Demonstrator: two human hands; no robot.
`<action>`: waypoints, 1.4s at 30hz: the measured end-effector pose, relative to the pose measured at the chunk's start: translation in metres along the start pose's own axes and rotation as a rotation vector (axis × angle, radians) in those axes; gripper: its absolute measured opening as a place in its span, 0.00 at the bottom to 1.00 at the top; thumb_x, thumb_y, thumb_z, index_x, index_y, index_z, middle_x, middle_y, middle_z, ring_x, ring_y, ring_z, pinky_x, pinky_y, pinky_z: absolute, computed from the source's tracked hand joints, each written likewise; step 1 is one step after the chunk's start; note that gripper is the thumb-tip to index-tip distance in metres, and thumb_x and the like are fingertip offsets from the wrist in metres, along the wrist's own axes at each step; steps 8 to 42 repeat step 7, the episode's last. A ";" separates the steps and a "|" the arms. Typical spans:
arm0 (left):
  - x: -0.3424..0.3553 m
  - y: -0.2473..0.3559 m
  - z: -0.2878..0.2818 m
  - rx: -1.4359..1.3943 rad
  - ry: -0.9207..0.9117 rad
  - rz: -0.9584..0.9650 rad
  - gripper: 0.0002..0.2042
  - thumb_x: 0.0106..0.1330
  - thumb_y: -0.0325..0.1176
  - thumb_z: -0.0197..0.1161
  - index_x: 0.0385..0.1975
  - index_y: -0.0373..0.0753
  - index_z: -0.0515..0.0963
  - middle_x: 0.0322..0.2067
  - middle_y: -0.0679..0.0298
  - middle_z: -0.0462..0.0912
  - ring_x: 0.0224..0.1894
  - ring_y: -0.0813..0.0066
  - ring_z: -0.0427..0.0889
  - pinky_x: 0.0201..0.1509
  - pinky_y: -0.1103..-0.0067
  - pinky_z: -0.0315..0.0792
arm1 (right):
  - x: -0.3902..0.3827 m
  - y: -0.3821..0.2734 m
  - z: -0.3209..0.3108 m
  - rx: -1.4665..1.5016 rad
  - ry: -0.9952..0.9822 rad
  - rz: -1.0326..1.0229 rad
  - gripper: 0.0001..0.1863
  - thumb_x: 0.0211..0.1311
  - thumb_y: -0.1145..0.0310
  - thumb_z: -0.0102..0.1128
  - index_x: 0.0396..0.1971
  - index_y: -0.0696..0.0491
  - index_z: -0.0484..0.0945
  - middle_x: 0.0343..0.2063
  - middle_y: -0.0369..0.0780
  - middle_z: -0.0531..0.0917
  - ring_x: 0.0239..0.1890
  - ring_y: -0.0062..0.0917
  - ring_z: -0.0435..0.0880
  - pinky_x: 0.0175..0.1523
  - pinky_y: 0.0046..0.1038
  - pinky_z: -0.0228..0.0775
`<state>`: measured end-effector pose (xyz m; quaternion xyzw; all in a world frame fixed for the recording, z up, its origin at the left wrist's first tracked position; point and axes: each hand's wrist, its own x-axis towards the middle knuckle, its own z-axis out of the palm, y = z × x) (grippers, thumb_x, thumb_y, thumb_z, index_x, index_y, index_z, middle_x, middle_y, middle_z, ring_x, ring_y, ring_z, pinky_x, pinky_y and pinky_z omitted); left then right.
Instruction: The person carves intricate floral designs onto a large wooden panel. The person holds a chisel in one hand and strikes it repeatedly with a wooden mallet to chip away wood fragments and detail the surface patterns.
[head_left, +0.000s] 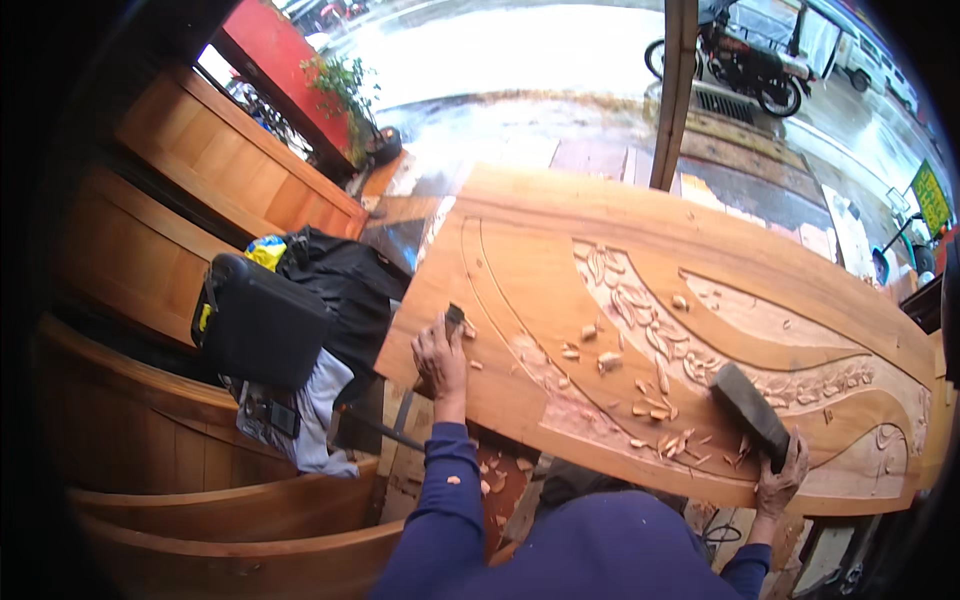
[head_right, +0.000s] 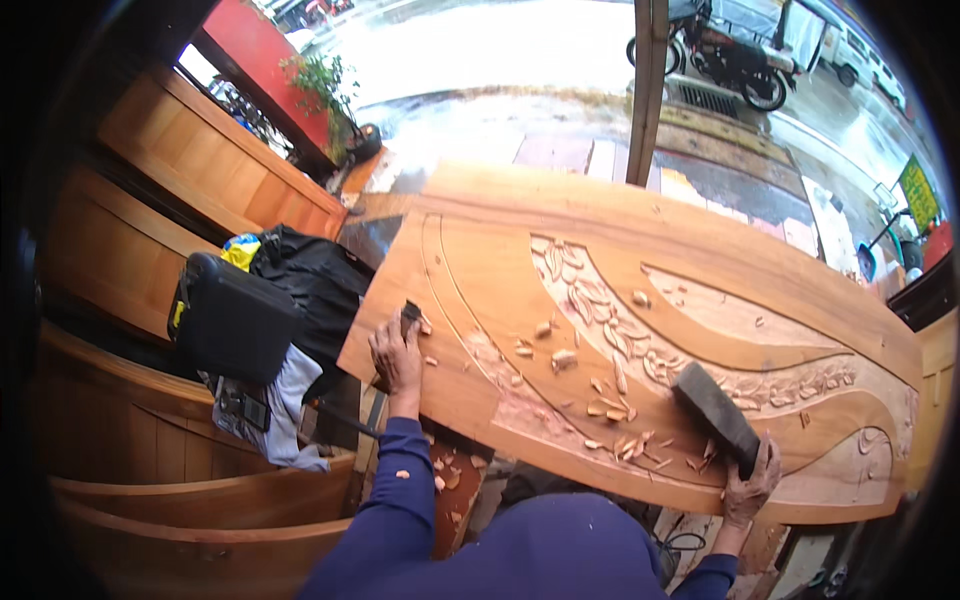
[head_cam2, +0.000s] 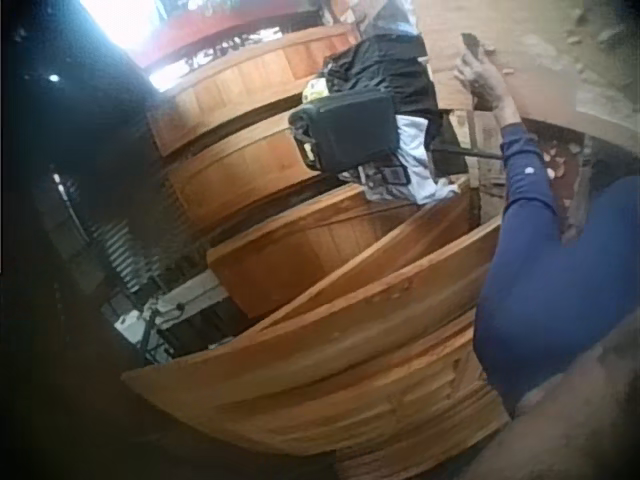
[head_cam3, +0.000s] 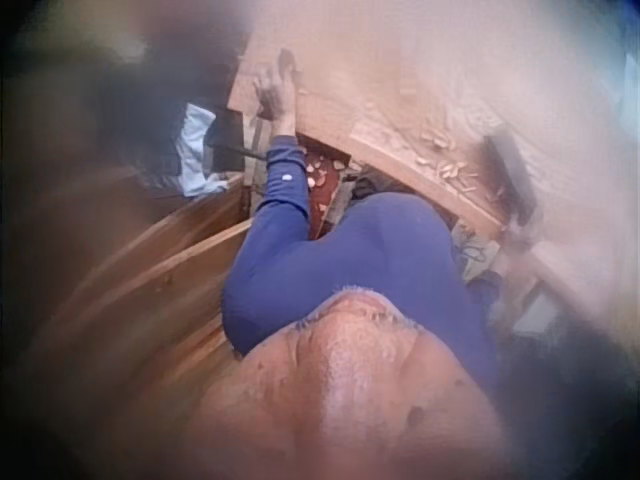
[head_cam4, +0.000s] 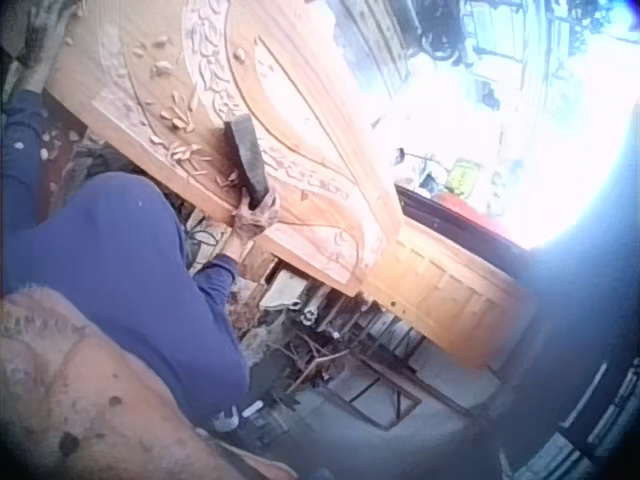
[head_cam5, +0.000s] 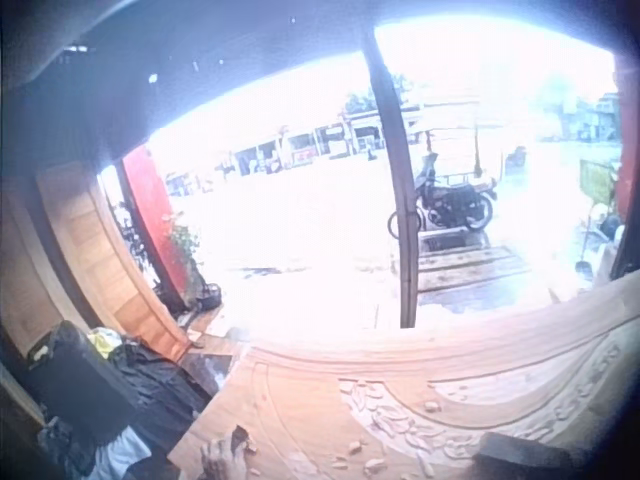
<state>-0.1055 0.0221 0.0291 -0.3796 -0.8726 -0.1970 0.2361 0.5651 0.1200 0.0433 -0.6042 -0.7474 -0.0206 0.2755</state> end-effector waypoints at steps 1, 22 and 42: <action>-0.002 0.000 -0.002 0.027 -0.008 -0.037 0.24 0.68 0.49 0.69 0.60 0.46 0.80 0.46 0.56 0.81 0.50 0.52 0.78 0.55 0.60 0.74 | 0.000 0.001 -0.005 0.007 -0.061 0.023 0.43 0.55 0.65 0.75 0.74 0.48 0.69 0.63 0.49 0.76 0.65 0.49 0.74 0.71 0.47 0.63; 0.002 0.002 0.016 0.000 0.027 -0.071 0.29 0.64 0.56 0.72 0.60 0.45 0.80 0.50 0.56 0.81 0.55 0.52 0.78 0.59 0.59 0.74 | 0.002 0.013 -0.001 0.002 -0.056 0.051 0.47 0.51 0.63 0.77 0.74 0.46 0.69 0.64 0.48 0.75 0.67 0.48 0.72 0.73 0.48 0.61; 0.002 0.002 0.016 0.000 0.027 -0.071 0.29 0.64 0.56 0.72 0.60 0.45 0.80 0.50 0.56 0.81 0.55 0.52 0.78 0.59 0.59 0.74 | 0.002 0.013 -0.001 0.002 -0.056 0.051 0.47 0.51 0.63 0.77 0.74 0.46 0.69 0.64 0.48 0.75 0.67 0.48 0.72 0.73 0.48 0.61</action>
